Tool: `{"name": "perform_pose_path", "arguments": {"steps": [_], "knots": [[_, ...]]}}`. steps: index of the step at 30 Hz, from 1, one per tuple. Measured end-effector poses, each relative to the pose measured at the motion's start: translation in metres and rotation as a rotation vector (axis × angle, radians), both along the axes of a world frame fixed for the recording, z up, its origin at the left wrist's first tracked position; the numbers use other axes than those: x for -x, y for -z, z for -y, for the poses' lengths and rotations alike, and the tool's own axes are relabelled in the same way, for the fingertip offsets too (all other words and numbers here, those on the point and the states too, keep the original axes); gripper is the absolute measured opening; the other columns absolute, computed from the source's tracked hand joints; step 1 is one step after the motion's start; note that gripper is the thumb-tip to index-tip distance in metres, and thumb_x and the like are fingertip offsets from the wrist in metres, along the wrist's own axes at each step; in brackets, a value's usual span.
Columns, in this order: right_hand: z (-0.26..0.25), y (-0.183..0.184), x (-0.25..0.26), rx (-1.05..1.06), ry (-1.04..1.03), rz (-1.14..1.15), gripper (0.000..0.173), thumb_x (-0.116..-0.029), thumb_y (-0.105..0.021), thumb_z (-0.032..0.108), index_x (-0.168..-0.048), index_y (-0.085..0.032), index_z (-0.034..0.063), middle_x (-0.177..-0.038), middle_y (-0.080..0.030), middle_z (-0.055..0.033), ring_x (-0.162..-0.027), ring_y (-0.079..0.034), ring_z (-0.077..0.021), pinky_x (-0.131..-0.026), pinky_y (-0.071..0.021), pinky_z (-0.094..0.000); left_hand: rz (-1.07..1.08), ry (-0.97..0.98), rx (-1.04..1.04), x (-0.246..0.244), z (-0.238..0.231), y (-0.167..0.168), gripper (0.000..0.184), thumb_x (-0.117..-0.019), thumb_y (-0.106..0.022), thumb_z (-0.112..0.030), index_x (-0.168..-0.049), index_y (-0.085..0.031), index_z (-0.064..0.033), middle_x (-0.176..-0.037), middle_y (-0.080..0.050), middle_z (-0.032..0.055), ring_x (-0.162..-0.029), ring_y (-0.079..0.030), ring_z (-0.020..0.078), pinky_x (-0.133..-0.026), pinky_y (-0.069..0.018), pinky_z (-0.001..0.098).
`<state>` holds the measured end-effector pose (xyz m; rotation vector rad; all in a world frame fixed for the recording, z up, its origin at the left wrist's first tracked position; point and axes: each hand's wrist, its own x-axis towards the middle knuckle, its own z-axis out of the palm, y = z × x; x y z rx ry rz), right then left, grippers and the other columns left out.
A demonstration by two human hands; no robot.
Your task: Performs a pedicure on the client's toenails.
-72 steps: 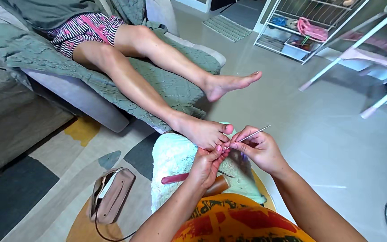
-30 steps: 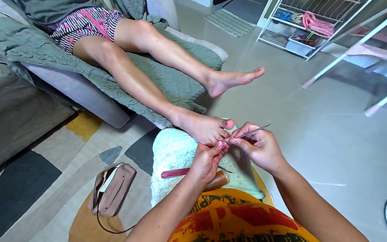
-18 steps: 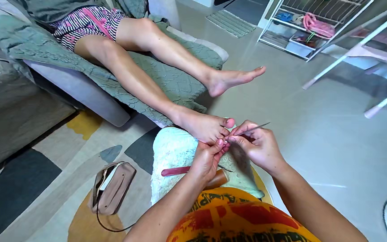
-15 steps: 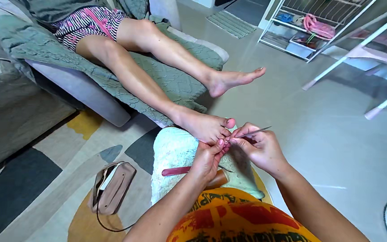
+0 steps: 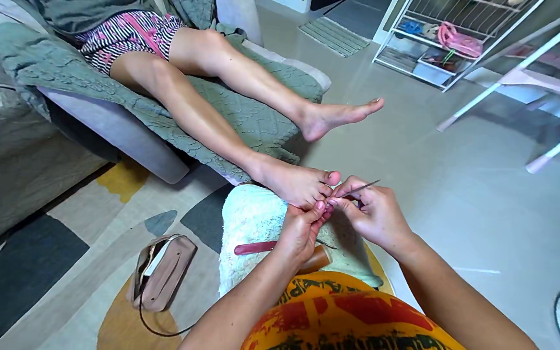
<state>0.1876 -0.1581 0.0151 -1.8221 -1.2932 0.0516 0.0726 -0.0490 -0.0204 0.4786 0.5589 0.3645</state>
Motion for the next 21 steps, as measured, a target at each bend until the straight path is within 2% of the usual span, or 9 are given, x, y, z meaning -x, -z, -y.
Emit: {"name": "perform_pose_path", "arguments": {"steps": [4, 11, 21], "knots": [[0.004, -0.0015, -0.0017, 0.022, -0.049, -0.024, 0.008, -0.0938, -0.065, 0.013, -0.093, -0.07, 0.0077, -0.09, -0.073, 0.001, -0.082, -0.069, -0.0007, -0.075, -0.0579, -0.0166, 0.009, 0.013, -0.005, 0.0018, -0.0004, 0.0024, 0.028, -0.0964, -0.058, 0.011, -0.12, -0.046, 0.0007, -0.097, -0.068, 0.0135, -0.085, -0.071, 0.0196, -0.084, -0.0608, 0.0336], [0.0019, 0.0039, -0.0015, -0.006, -0.025, -0.002, 0.009, -0.0944, -0.065, 0.014, -0.093, -0.07, 0.0068, -0.09, -0.073, -0.0004, -0.082, -0.069, -0.0023, -0.077, -0.0584, -0.0187, 0.002, 0.002, -0.022, 0.0015, 0.0004, 0.0001, 0.022, -0.0976, -0.056, 0.01, -0.116, -0.048, 0.002, -0.094, -0.068, 0.0131, -0.083, -0.071, 0.0189, -0.084, -0.0606, 0.0333], [0.0036, 0.0063, -0.0032, -0.03, -0.03, -0.051, 0.009, -0.0943, -0.066, 0.015, -0.092, -0.071, 0.0072, -0.091, -0.074, 0.0005, -0.081, -0.068, -0.0003, -0.074, -0.0573, -0.0159, 0.001, 0.011, -0.01, 0.0005, -0.0002, 0.0032, 0.026, -0.097, -0.056, 0.011, -0.119, -0.046, 0.0004, -0.095, -0.068, 0.0127, -0.084, -0.072, 0.0191, -0.084, -0.0611, 0.0333]]}}
